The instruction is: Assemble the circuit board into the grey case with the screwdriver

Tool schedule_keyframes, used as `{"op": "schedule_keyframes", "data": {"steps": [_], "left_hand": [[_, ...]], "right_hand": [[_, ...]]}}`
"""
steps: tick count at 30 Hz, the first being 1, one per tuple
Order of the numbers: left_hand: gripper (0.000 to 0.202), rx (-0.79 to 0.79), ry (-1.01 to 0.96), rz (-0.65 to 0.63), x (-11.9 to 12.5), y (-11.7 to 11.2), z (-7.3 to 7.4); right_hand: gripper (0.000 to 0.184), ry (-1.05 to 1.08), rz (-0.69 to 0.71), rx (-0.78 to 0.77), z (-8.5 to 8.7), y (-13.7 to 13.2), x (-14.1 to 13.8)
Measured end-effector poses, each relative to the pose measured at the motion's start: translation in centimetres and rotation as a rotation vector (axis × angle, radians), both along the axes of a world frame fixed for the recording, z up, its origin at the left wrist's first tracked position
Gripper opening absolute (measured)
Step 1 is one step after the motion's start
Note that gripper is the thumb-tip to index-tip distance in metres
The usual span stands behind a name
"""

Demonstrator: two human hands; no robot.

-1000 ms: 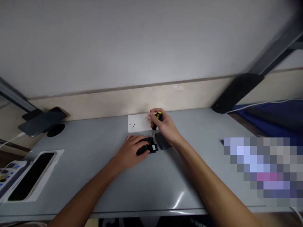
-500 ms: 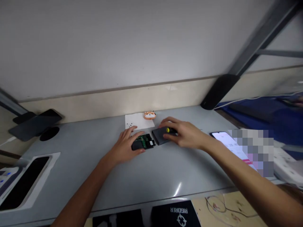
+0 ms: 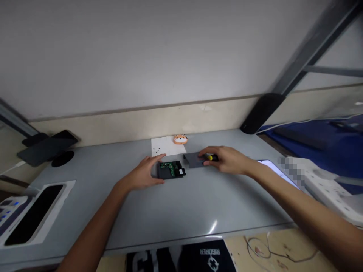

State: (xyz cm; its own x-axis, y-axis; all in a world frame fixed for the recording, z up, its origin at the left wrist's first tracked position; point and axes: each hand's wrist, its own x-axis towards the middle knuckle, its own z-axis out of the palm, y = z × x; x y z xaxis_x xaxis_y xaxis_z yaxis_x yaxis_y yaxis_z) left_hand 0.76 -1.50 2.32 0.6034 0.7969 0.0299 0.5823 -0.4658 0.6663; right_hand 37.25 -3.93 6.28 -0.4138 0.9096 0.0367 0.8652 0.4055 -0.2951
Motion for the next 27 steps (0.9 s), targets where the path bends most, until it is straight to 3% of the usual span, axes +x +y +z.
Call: {"op": "schedule_keyframes", "data": {"steps": [3,7,14,22,27], "left_hand": [[0.096,-0.004,-0.024,0.018,0.3,0.1,-0.2],[0.096,0.04,-0.043,0.037,0.4,0.2,-0.6],[0.088,0.164,-0.028,0.044,1.3,0.0,-1.1],[0.086,0.267,-0.013,0.037,2.1,-0.2,-2.1],[0.094,0.256,0.048,0.076,1.9,0.2,-2.6]], "right_hand": [[0.032,0.038,-0.001,0.057,-0.4,-0.1,-0.8],[0.034,0.149,0.131,0.063,-1.2,0.0,-3.0],[0.035,0.102,0.186,0.054,-1.1,0.2,-5.6],[0.034,-0.003,0.168,0.168,-2.4,-1.7,-6.0],[0.031,0.052,0.112,0.226,-3.7,-2.1,-7.0]]}}
